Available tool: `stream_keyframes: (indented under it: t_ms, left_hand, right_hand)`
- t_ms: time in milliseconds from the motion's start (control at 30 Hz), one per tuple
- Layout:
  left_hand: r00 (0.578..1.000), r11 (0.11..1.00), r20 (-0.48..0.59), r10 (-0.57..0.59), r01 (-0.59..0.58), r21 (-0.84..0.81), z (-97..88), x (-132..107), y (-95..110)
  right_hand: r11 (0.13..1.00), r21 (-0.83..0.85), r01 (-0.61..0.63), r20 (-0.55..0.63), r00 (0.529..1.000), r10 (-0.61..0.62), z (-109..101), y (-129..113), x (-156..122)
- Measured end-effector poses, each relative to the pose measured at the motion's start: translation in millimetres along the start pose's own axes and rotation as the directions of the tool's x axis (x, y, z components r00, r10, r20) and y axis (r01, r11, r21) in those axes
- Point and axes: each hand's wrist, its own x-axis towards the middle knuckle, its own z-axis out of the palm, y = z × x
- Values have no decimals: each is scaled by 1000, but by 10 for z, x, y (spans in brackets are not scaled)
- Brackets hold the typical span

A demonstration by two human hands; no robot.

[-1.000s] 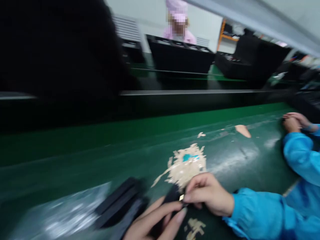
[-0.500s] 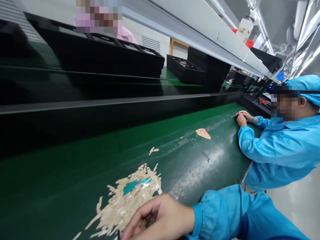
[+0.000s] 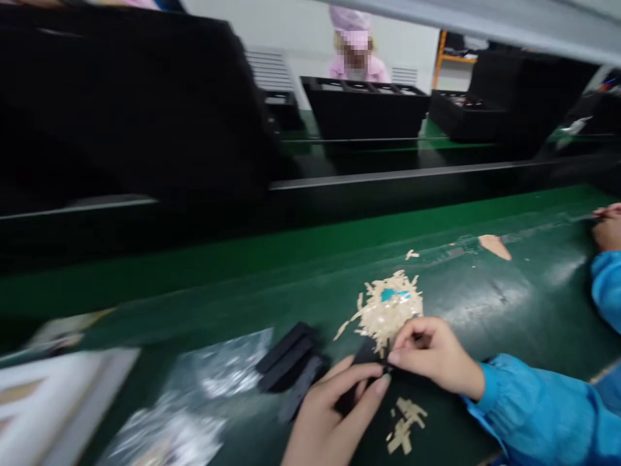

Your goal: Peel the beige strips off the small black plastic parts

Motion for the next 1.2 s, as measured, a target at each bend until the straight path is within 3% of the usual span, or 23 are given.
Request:
stream_keyframes:
  t_ms: [533, 867, 1200]
  left_hand:
    - [997, 999, 66, -26, 24, 39, -36, -60, 6]
    - [992, 992, 24, -126, 126, -19, -57, -13, 9]
    - [999, 996, 14, -38, 39, -75, -45, -41, 40]
  right_hand:
    - [999, -38, -34, 40, 999, 35, 9, 1, -22]
    - [995, 81, -65, 35, 997, 62, -22, -36, -41]
    - [961, 166, -223, 55, 975, 217, 29, -48, -38]
